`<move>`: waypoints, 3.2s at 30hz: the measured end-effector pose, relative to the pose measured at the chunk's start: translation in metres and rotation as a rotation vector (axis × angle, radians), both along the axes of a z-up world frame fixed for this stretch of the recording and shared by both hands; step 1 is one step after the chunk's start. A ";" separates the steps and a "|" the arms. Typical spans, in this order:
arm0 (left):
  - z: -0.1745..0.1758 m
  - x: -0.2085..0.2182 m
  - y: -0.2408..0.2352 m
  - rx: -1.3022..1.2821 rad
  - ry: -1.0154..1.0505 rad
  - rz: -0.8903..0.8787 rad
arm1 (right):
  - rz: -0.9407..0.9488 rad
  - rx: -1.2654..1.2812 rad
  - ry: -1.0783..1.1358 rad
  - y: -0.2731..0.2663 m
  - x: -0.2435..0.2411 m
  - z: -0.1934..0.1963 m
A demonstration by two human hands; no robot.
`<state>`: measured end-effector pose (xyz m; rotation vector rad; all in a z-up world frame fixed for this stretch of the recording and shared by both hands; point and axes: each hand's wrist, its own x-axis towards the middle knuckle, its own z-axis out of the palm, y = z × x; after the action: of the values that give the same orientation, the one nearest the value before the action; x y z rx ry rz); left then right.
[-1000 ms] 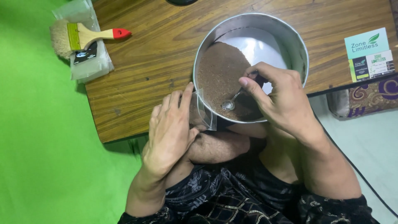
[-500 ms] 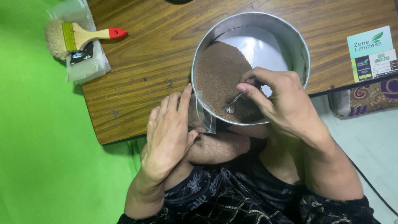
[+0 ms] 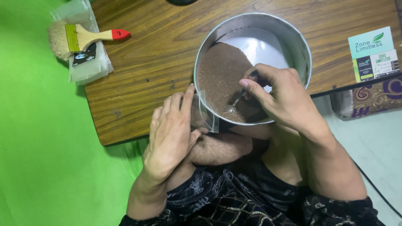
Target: The person scoops brown powder from a metal bowl into a small plastic bag using a spoon. They then shake the bowl to level the remaining powder.
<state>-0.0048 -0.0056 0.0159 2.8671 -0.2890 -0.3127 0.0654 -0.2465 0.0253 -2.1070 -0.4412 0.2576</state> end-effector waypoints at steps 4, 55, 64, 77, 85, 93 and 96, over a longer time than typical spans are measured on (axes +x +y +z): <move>0.000 0.001 0.000 -0.001 -0.005 0.005 | -0.023 -0.007 0.049 -0.002 0.003 -0.005; 0.012 0.013 0.001 -0.047 0.200 0.109 | -0.217 0.064 -0.271 0.005 -0.016 -0.001; 0.024 0.013 -0.004 -0.030 0.215 0.092 | -0.224 -0.011 -0.197 0.000 -0.011 -0.006; 0.017 0.013 -0.002 -0.038 0.209 0.083 | -0.177 0.001 -0.141 0.002 -0.009 -0.009; 0.018 0.012 -0.002 -0.032 0.205 0.088 | -0.161 -0.004 -0.086 0.006 -0.011 -0.002; 0.018 0.012 -0.003 -0.026 0.213 0.084 | -0.135 -0.006 -0.026 0.011 -0.013 0.007; 0.019 0.013 -0.003 -0.029 0.210 0.085 | -0.131 -0.002 -0.014 0.009 -0.011 0.005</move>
<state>0.0079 -0.0083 0.0346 2.7785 -0.1313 -0.5823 0.0548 -0.2374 0.0299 -2.1307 -0.3097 0.1678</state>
